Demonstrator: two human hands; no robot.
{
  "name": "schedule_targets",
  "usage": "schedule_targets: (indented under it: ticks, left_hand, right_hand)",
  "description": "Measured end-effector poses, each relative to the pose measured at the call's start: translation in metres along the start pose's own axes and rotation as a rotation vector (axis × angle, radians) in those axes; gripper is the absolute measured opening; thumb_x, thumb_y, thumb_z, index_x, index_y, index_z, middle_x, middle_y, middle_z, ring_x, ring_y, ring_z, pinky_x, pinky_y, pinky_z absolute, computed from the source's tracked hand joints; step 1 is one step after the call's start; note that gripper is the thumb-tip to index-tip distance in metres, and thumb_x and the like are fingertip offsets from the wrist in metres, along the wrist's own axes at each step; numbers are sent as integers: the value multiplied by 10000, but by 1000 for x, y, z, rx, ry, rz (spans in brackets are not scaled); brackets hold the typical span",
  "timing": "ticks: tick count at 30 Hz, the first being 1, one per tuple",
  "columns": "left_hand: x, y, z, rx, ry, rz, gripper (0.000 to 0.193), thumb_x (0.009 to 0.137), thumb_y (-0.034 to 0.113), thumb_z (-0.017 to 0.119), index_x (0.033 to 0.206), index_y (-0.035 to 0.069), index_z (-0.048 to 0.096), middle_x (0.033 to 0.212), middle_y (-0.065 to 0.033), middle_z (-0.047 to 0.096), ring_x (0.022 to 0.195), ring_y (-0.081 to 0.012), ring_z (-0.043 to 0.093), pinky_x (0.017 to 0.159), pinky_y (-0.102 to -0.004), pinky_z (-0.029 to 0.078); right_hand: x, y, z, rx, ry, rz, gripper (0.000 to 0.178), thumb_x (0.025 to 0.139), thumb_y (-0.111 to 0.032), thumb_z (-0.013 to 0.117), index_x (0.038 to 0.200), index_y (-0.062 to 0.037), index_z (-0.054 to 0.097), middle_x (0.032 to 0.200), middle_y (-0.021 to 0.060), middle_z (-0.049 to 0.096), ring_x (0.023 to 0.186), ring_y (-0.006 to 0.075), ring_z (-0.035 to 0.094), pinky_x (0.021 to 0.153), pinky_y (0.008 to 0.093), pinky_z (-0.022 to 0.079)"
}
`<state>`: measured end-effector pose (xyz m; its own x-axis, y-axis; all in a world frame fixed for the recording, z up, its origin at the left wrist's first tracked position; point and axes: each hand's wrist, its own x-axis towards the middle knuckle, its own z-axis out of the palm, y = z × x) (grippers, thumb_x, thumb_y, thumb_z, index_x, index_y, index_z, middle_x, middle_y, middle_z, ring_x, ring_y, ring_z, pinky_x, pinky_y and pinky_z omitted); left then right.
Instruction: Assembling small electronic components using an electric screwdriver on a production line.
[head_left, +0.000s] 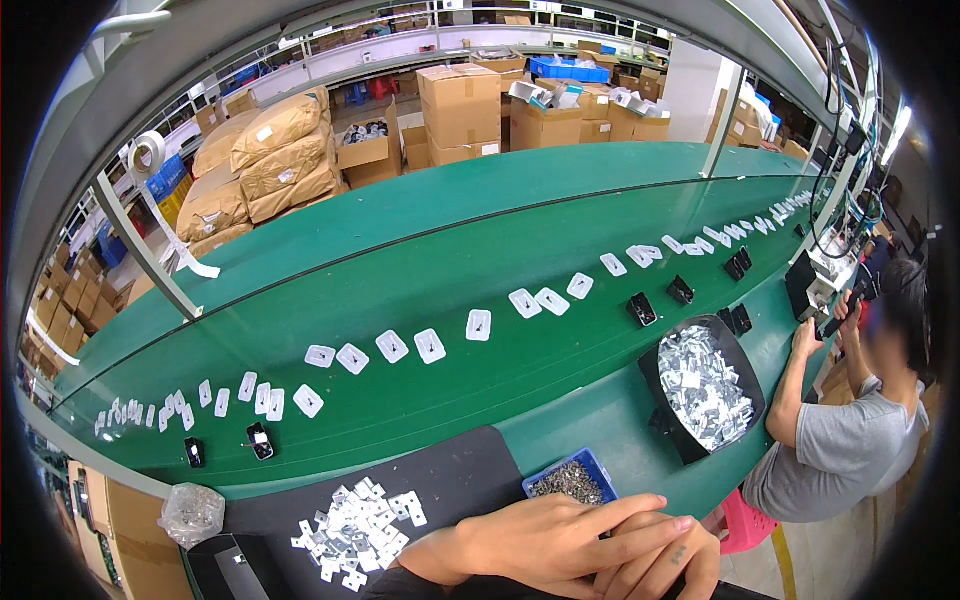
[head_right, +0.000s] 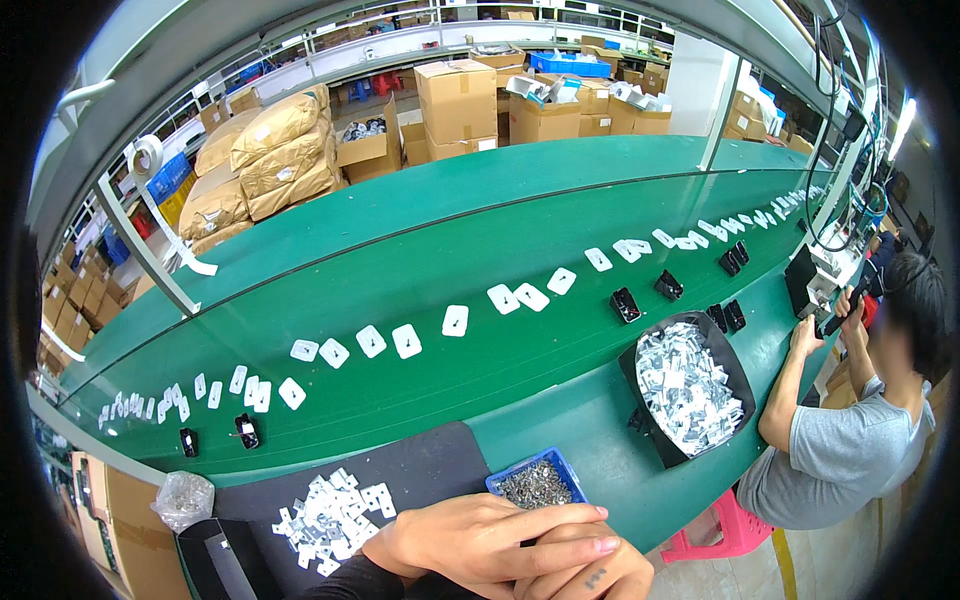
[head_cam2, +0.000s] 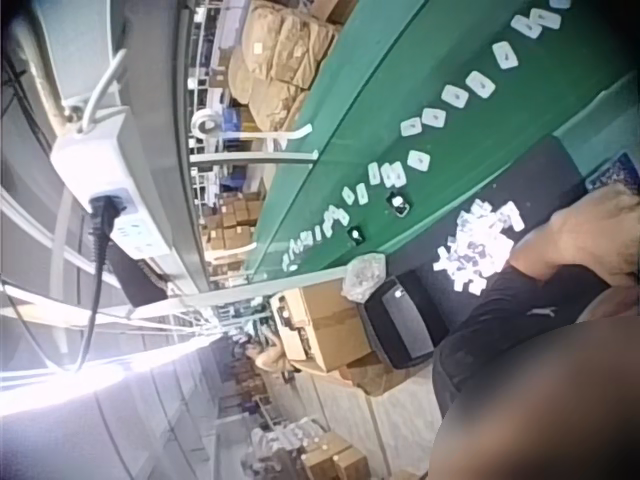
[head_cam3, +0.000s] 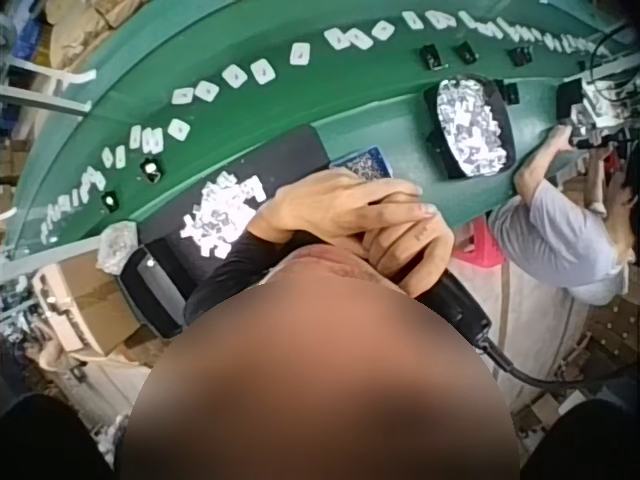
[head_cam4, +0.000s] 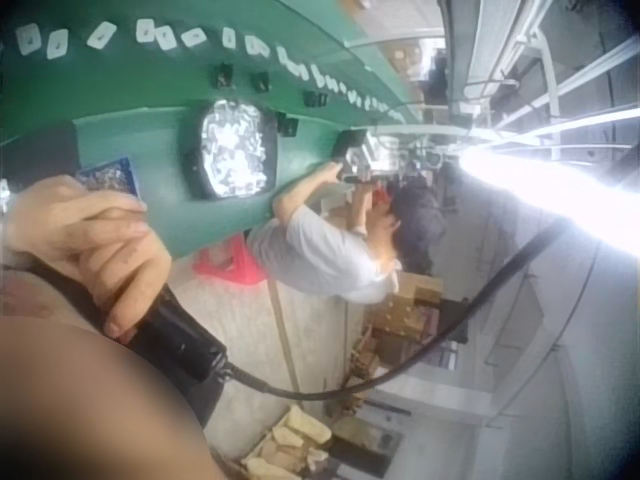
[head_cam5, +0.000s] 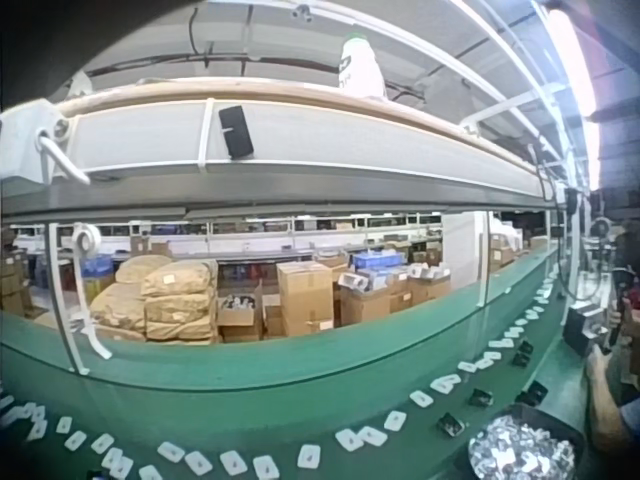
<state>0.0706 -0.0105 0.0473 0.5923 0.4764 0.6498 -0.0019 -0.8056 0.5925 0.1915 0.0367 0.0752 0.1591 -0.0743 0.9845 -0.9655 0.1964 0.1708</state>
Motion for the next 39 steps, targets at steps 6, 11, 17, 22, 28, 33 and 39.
schedule_targets:
  ticks: [6, 11, 17, 22, 28, 33, 39]
  left_hand:
    - [0, -2, 3, 25, -1, 28, 688, 834, 203, 627, 1451, 120, 333, 1245, -242, 486, 690, -332, 677, 545, -384, 576]
    - [29, 27, -29, 107, -260, -169, 598, 860, 197, 601, 1415, 143, 385, 1210, -183, 527, 682, -299, 671, 550, -355, 557]
    - [8, 14, -8, 252, -186, -139, 513, 886, 189, 566, 1384, 167, 444, 1165, -125, 572, 647, -241, 659, 538, -310, 529]
    - [6, 13, -11, 247, -41, -52, 574, 840, 178, 646, 1377, 117, 454, 1195, -158, 564, 778, -290, 669, 644, -334, 546]
    - [-1, -4, 5, 6, -28, -12, 703, 837, 200, 625, 1461, 131, 309, 1249, -242, 483, 697, -339, 676, 546, -390, 575]
    - [0, 0, -2, -12, -26, -12, 724, 833, 205, 633, 1469, 134, 297, 1254, -243, 477, 700, -343, 676, 553, -396, 574]
    - [-1, -2, 1, -8, -34, -24, 617, 820, 156, 672, 1383, 76, 432, 1287, -223, 514, 773, -301, 694, 578, -330, 578]
  right_hand:
    - [4, -22, -4, 73, -191, 499, 224, 957, -57, 373, 959, -33, 595, 760, 141, 611, 606, 216, 608, 561, 306, 499]
    - [5, -21, -5, 39, -179, 502, 229, 961, -69, 370, 963, -33, 596, 761, 140, 612, 607, 210, 607, 555, 298, 496]
    - [6, -25, -4, 54, -190, 575, 237, 964, -68, 360, 964, -30, 593, 772, 142, 617, 620, 210, 612, 565, 304, 503]
    - [4, -31, -6, 51, -203, 644, 243, 966, -68, 351, 966, -28, 591, 781, 143, 620, 632, 211, 616, 573, 308, 508]
    - [10, -16, -10, 124, -212, 542, 224, 967, -66, 373, 996, -26, 592, 785, 153, 614, 627, 223, 606, 572, 315, 502]
    - [1, -21, -9, 130, -217, 515, 224, 968, -68, 379, 1013, -24, 594, 787, 159, 610, 632, 232, 604, 572, 323, 499]
    - [2, -19, -8, 150, -208, 510, 225, 965, -66, 381, 1020, -22, 595, 786, 158, 610, 634, 234, 603, 579, 323, 502]
